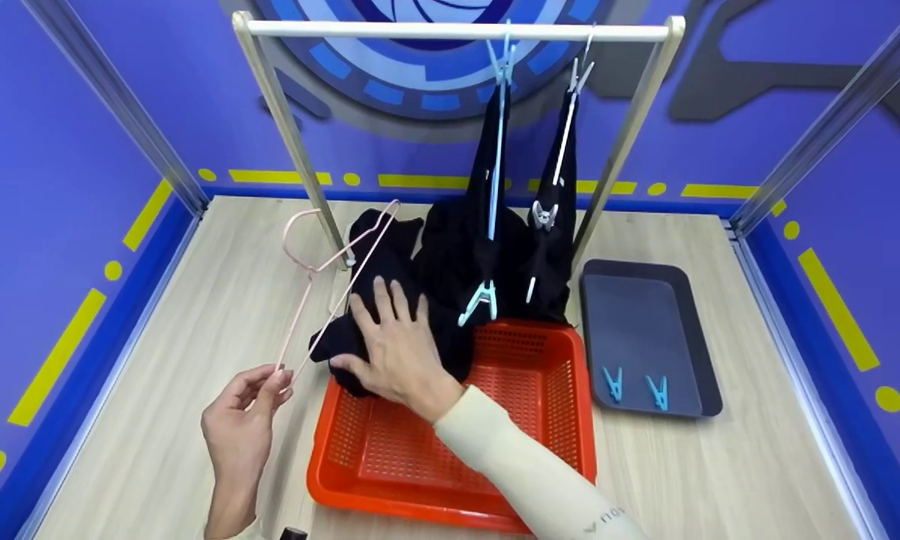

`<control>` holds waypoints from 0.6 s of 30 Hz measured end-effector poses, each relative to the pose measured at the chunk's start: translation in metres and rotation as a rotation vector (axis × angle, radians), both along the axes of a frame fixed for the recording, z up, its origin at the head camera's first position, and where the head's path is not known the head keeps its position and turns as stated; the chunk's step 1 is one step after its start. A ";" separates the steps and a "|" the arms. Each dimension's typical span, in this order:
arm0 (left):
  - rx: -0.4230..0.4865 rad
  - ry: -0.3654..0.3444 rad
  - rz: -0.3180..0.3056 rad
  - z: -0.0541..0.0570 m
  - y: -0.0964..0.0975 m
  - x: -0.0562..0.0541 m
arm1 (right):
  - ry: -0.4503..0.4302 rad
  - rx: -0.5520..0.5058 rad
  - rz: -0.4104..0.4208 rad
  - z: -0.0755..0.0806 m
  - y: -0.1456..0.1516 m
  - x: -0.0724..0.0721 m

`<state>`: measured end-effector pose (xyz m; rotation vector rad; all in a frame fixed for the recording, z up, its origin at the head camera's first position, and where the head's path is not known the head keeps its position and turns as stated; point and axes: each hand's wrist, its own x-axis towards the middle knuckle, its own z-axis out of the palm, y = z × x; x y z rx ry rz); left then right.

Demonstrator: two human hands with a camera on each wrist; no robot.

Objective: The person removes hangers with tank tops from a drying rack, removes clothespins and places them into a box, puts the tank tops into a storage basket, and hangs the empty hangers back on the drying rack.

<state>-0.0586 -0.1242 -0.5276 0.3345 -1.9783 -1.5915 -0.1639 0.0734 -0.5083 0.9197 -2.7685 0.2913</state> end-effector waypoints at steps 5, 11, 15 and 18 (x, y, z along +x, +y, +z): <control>-0.002 0.000 -0.001 0.000 0.000 0.001 | -0.061 0.048 0.022 -0.015 -0.005 -0.008; 0.011 0.007 -0.010 -0.001 -0.002 0.000 | -0.015 0.049 0.025 -0.020 -0.007 -0.012; 0.018 0.009 -0.025 -0.002 -0.002 0.000 | 0.057 0.102 0.035 -0.023 -0.005 -0.014; 0.018 0.010 -0.033 -0.002 -0.002 0.000 | 0.141 0.100 0.035 -0.024 -0.003 -0.018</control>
